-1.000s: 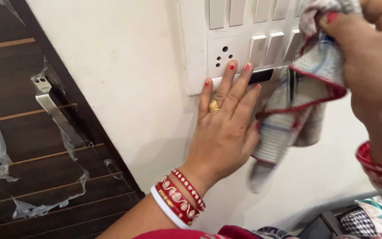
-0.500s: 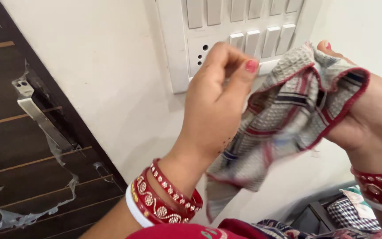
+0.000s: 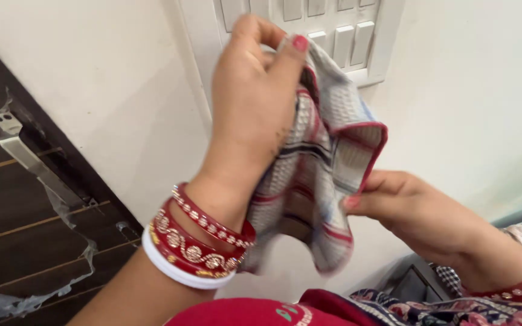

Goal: Cleaning a power adapter and then a wall switchboard using a cloth.

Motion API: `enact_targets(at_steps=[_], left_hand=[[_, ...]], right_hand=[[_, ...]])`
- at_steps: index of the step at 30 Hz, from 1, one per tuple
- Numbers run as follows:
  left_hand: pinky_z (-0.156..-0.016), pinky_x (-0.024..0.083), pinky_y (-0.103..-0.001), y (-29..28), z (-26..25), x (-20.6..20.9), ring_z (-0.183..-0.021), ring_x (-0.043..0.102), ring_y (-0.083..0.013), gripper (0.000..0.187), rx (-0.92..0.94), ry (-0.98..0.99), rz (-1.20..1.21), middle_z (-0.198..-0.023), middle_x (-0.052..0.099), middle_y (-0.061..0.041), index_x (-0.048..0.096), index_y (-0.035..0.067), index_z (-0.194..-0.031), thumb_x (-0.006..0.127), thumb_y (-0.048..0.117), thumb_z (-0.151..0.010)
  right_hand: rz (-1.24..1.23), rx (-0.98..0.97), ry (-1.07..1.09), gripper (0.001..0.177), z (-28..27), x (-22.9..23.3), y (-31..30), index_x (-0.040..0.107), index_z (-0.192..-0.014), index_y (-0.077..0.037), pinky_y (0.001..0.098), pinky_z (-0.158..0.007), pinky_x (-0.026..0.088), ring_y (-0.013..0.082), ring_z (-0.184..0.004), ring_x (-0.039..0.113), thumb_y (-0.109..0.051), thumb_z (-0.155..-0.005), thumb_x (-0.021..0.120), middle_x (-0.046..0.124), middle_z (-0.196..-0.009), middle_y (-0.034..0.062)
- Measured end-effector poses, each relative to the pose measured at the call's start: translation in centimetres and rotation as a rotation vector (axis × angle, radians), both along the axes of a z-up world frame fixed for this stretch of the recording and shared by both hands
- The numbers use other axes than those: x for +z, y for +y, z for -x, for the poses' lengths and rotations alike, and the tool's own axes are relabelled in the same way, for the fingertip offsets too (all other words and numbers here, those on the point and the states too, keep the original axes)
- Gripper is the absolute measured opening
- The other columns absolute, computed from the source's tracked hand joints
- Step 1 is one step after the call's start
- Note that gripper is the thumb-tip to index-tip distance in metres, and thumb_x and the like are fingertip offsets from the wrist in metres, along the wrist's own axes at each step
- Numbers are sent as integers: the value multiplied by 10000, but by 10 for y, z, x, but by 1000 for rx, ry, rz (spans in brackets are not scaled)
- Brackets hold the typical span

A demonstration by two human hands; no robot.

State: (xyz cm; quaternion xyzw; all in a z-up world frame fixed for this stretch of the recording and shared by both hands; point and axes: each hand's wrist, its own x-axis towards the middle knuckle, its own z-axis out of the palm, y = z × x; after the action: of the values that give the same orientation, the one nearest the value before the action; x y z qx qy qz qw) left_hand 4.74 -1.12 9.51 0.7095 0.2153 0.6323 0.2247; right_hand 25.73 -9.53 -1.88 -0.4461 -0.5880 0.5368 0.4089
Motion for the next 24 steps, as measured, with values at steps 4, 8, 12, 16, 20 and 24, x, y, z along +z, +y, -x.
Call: enact_targets(at_steps=[4, 8, 12, 16, 20, 24], left_hand=[[-589, 484, -279, 17, 18, 6, -639, 542, -72, 203, 44, 35, -45, -696, 627, 6, 576, 37, -996, 674, 214, -1007], [-637, 516, -286, 5, 28, 10, -714, 600, -93, 263, 105, 324, -23, -791, 685, -48, 652, 30, -1016, 681, 291, -993], [-816, 544, -297, -14, 6, -6, -961, 654, -162, 479, -75, 441, -265, -1070, 702, -162, 572, -42, -1232, 743, 327, -981], [-894, 540, -310, -10, -8, -19, -1019, 656, -170, 467, -469, 306, 13, -1108, 708, -158, 570, -41, -1267, 726, 298, -985], [-858, 529, -316, 7, -8, -31, -930, 654, -139, 278, -712, 35, 301, -985, 727, -103, 650, -25, -1115, 728, 225, -1023], [-807, 541, -345, -23, -12, -13, -885, 666, -199, 164, -252, 146, -26, -954, 714, -93, 663, -2, -1057, 704, 147, -1003]], right_hand=[[-109, -123, 467, 336, -4, 36, -9, 613, -1218, 98, 478, -1076, 494, 257, -1105, 670, -141, -1015, 491, 720, -1190, 179], [-80, -96, 714, 411, -15, 60, -3, 616, -1292, 31, 454, -1014, 508, 259, -1097, 685, -298, -1126, 434, 725, -1223, 161], [-160, -59, 534, 393, -6, 84, 0, 599, -1299, 67, 443, -893, 554, 257, -951, 706, -270, -1162, 448, 713, -1161, 190], [-151, 387, 812, 344, -5, 96, 5, 609, -1265, 169, 408, -835, 589, 311, -938, 742, -143, -1182, 490, 729, -1103, 271], [-294, -51, 451, 357, -5, 97, 2, 632, -1222, 72, 406, -896, 589, 236, -957, 727, -253, -1124, 521, 726, -1102, 173], [-502, -228, 280, 289, 10, 104, -1, 637, -1252, 27, 378, -936, 587, 191, -985, 709, -181, -1077, 538, 711, -1117, 127]])
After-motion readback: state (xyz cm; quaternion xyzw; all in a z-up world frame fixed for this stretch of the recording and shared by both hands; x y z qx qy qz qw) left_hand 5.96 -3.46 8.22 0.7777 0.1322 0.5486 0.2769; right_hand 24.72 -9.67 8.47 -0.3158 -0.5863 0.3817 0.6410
